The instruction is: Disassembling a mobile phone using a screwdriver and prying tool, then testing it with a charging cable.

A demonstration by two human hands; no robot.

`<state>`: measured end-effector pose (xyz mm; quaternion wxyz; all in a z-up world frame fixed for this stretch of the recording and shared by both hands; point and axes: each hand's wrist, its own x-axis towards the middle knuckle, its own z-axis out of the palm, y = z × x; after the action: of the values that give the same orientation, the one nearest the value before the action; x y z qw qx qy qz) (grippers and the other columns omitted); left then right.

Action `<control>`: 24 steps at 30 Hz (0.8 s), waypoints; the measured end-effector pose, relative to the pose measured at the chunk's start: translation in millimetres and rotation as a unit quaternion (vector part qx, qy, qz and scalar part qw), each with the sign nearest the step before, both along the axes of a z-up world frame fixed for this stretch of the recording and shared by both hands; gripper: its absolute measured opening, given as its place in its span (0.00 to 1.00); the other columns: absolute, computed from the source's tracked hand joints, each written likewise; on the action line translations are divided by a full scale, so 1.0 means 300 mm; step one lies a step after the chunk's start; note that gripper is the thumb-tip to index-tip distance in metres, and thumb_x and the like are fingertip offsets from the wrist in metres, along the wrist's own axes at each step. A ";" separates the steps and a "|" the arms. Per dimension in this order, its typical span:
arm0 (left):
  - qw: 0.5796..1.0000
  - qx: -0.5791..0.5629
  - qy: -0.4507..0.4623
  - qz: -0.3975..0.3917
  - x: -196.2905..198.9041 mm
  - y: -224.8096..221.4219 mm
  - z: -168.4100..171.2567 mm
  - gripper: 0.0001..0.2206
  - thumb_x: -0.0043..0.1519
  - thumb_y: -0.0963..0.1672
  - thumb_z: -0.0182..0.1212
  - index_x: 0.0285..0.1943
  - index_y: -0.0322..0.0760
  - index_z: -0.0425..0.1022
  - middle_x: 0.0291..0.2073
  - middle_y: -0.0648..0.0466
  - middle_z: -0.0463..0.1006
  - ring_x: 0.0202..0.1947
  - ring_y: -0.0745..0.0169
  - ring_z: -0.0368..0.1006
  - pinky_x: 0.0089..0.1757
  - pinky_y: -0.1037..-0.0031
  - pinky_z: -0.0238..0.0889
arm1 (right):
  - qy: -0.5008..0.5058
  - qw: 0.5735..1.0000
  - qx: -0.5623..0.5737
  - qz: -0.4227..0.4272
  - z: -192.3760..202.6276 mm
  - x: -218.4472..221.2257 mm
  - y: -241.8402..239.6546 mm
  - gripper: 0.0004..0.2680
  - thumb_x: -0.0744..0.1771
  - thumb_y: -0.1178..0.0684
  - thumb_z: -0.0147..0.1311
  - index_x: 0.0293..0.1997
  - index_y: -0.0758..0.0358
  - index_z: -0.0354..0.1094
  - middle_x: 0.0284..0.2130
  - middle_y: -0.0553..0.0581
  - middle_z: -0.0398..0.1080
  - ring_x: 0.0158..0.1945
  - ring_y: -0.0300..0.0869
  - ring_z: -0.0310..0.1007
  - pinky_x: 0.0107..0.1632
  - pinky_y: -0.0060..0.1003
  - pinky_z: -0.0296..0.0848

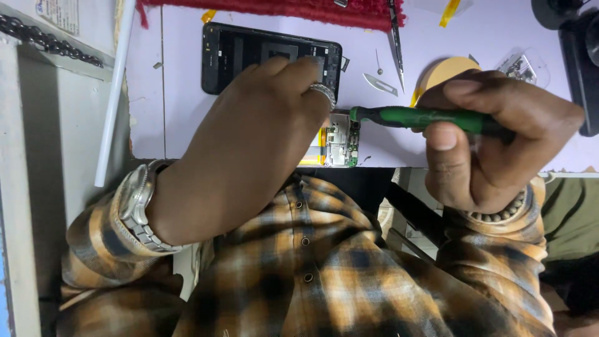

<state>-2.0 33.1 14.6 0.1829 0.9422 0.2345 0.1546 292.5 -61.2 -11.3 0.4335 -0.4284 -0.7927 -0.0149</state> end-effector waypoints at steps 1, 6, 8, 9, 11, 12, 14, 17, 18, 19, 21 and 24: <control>1.000 0.000 0.000 0.000 -0.003 0.004 -0.005 0.12 0.53 0.29 0.59 0.31 0.37 0.72 0.34 0.47 0.70 0.35 0.43 0.67 0.38 0.56 0.67 | 0.000 1.000 0.000 0.000 0.015 -0.004 0.009 0.15 0.72 0.60 0.50 0.52 0.95 0.55 0.42 0.82 0.62 0.42 0.68 0.71 0.50 0.52 0.72; 0.998 0.020 0.038 0.044 -0.015 0.030 0.006 0.16 0.45 0.26 0.59 0.38 0.26 0.75 0.34 0.45 0.73 0.37 0.43 0.71 0.34 0.59 0.69 | 0.004 1.000 0.019 0.020 0.086 -0.022 0.049 0.11 0.73 0.61 0.47 0.56 0.84 0.52 0.25 0.70 0.68 0.26 0.56 0.67 0.34 0.43 0.59; 0.985 -0.115 -0.024 0.128 -0.002 0.059 0.024 0.05 0.57 0.33 0.50 0.36 0.31 0.66 0.31 0.46 0.67 0.34 0.45 0.64 0.36 0.55 0.58 | 0.024 0.999 0.005 -0.043 0.109 -0.095 -0.004 0.11 0.75 0.59 0.46 0.58 0.81 0.53 0.39 0.74 0.65 0.30 0.59 0.71 0.40 0.46 0.64; 0.943 -0.245 -0.085 0.210 0.004 0.073 0.033 0.09 0.70 0.40 0.41 0.33 0.37 0.56 0.27 0.47 0.60 0.31 0.47 0.58 0.37 0.51 0.47 | 0.043 0.994 -0.009 -0.104 0.120 -0.132 -0.031 0.11 0.77 0.56 0.45 0.60 0.78 0.53 0.53 0.78 0.62 0.34 0.61 0.76 0.46 0.49 0.70; 0.983 -0.011 -0.010 0.185 -0.023 0.099 -0.054 0.06 0.55 0.35 0.50 0.32 0.36 0.59 0.30 0.47 0.65 0.31 0.47 0.61 0.35 0.55 0.52 | -0.010 0.997 0.013 -0.073 0.115 -0.036 -0.032 0.10 0.75 0.60 0.45 0.54 0.86 0.57 0.43 0.80 0.66 0.36 0.64 0.75 0.47 0.50 0.70; 0.960 0.226 0.063 0.150 -0.034 0.113 -0.098 0.16 0.40 0.30 0.59 0.30 0.36 0.63 0.33 0.46 0.69 0.30 0.47 0.64 0.34 0.60 0.57 | -0.062 0.997 0.034 -0.039 0.113 0.013 -0.033 0.11 0.74 0.63 0.45 0.47 0.94 0.60 0.34 0.82 0.71 0.38 0.67 0.74 0.48 0.52 0.71; 0.956 0.240 0.084 0.149 -0.028 0.119 -0.119 0.15 0.42 0.32 0.61 0.29 0.39 0.63 0.32 0.49 0.68 0.30 0.49 0.64 0.33 0.61 0.56 | 0.004 0.994 -0.004 -0.113 0.140 -0.108 -0.068 0.14 0.76 0.58 0.44 0.51 0.93 0.60 0.40 0.83 0.68 0.39 0.65 0.74 0.52 0.51 0.70; 0.950 0.258 0.104 0.145 -0.018 0.123 -0.153 0.15 0.44 0.33 0.62 0.28 0.43 0.64 0.31 0.52 0.67 0.32 0.52 0.65 0.34 0.64 0.58 | 0.108 0.970 -0.062 -0.207 0.152 -0.182 -0.108 0.16 0.79 0.51 0.44 0.58 0.86 0.59 0.52 0.79 0.64 0.44 0.61 0.72 0.56 0.47 0.69; 0.950 0.258 0.106 0.141 -0.016 0.124 -0.164 0.15 0.45 0.32 0.62 0.28 0.44 0.65 0.31 0.52 0.68 0.33 0.54 0.66 0.36 0.66 0.62 | 0.147 0.959 -0.084 -0.228 0.154 -0.189 -0.117 0.15 0.79 0.50 0.45 0.62 0.79 0.59 0.58 0.73 0.64 0.49 0.58 0.71 0.55 0.44 0.69; 0.950 0.258 0.106 0.140 -0.016 0.121 -0.154 0.15 0.45 0.32 0.62 0.28 0.44 0.65 0.31 0.52 0.68 0.33 0.54 0.66 0.36 0.66 0.62 | 0.147 0.959 -0.084 -0.229 0.150 -0.180 -0.123 0.15 0.79 0.50 0.45 0.62 0.79 0.59 0.58 0.73 0.64 0.49 0.58 0.71 0.55 0.44 0.69; 0.973 0.184 0.069 0.124 -0.020 0.115 -0.134 0.17 0.43 0.27 0.57 0.29 0.36 0.63 0.33 0.47 0.68 0.34 0.48 0.64 0.34 0.60 0.57 | 0.151 0.956 -0.095 -0.234 0.145 -0.164 -0.135 0.15 0.79 0.50 0.47 0.65 0.81 0.60 0.59 0.71 0.65 0.60 0.60 0.74 0.68 0.46 0.75; 0.975 0.184 0.042 0.116 -0.021 0.123 -0.125 0.13 0.51 0.29 0.61 0.31 0.32 0.64 0.38 0.42 0.71 0.37 0.44 0.66 0.37 0.58 0.60 | 0.138 0.944 -0.166 -0.251 0.210 -0.219 -0.153 0.13 0.81 0.52 0.44 0.68 0.76 0.54 0.64 0.73 0.64 0.57 0.56 0.72 0.64 0.42 0.69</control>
<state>-8.4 70.0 -22.9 -0.0228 0.9316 0.3172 0.1759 226.7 -106.9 51.6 0.4433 -0.6775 -0.5830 0.0674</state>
